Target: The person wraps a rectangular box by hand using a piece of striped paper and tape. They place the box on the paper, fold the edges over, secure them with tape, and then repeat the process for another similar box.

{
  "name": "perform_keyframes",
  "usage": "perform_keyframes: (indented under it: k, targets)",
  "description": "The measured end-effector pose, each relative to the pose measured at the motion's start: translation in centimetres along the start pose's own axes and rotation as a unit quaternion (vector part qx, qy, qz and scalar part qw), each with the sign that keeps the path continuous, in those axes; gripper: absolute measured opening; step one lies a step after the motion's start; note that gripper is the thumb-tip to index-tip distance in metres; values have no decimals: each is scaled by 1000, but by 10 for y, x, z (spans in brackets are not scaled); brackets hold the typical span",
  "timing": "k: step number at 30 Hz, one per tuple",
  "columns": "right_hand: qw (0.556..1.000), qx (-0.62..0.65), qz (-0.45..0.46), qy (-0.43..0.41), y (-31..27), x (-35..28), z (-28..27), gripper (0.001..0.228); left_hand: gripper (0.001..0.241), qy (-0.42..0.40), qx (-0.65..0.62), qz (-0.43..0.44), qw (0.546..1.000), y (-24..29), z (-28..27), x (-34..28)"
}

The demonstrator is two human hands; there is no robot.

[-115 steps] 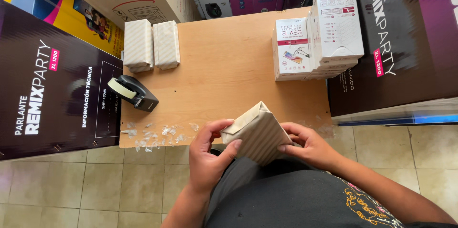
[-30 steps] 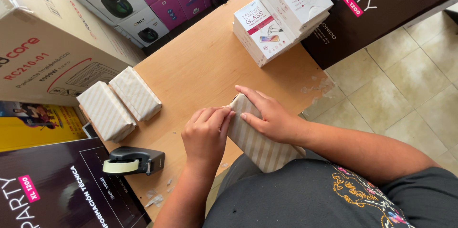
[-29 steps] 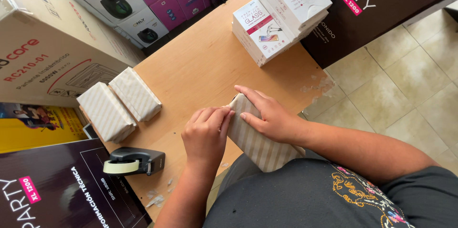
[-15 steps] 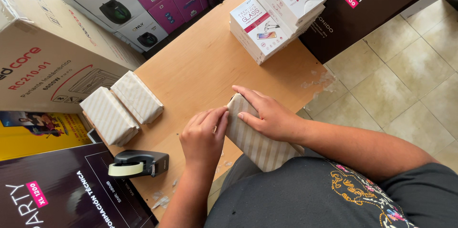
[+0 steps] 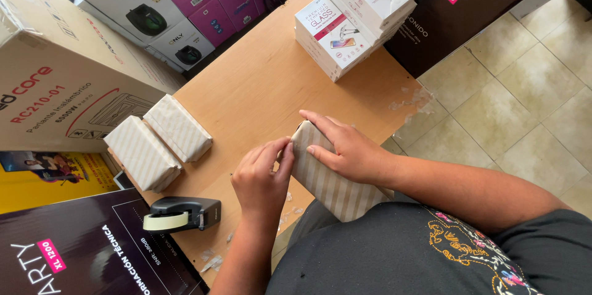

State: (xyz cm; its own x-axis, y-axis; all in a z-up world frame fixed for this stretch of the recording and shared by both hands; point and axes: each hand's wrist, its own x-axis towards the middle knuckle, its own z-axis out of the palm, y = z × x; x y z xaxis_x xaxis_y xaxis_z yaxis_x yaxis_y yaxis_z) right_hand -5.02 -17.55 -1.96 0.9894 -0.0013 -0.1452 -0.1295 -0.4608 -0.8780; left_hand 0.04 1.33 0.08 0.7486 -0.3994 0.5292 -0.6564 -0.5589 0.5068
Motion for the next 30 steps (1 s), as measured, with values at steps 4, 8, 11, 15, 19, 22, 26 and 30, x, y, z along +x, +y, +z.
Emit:
perform_keyframes:
  k: [4, 8, 11, 15, 19, 22, 26, 30]
  targets:
    - [1000, -4, 15, 15, -1, -3, -2, 64, 5, 7, 24, 36, 999, 7, 1, -5]
    - [999, -6, 26, 17, 1, -5, -3, 65, 8, 29, 106, 97, 989, 15, 7, -6]
    - [1000, -9, 24, 15, 5, -6, -1, 66, 8, 38, 141, 112, 983, 17, 9, -7]
    - [1000, -6, 22, 17, 2, -8, -2, 66, 4, 50, 164, 116, 978, 23, 10, -1]
    - [1000, 5, 21, 21, 2, -8, -2, 67, 3, 70, 161, 117, 978, 27, 11, 5]
    - [1000, 8, 13, 26, 3, -7, -4, 67, 1, 72, 142, 106, 982, 26, 12, 7]
    - [1000, 11, -4, 29, 4, -6, -4, 66, 8, 59, 55, 44, 996, 18, 11, 9]
    - [999, 19, -13, 22, 3, -5, -5, 66, 9, 43, -56, -31, 997, 12, 4, 12]
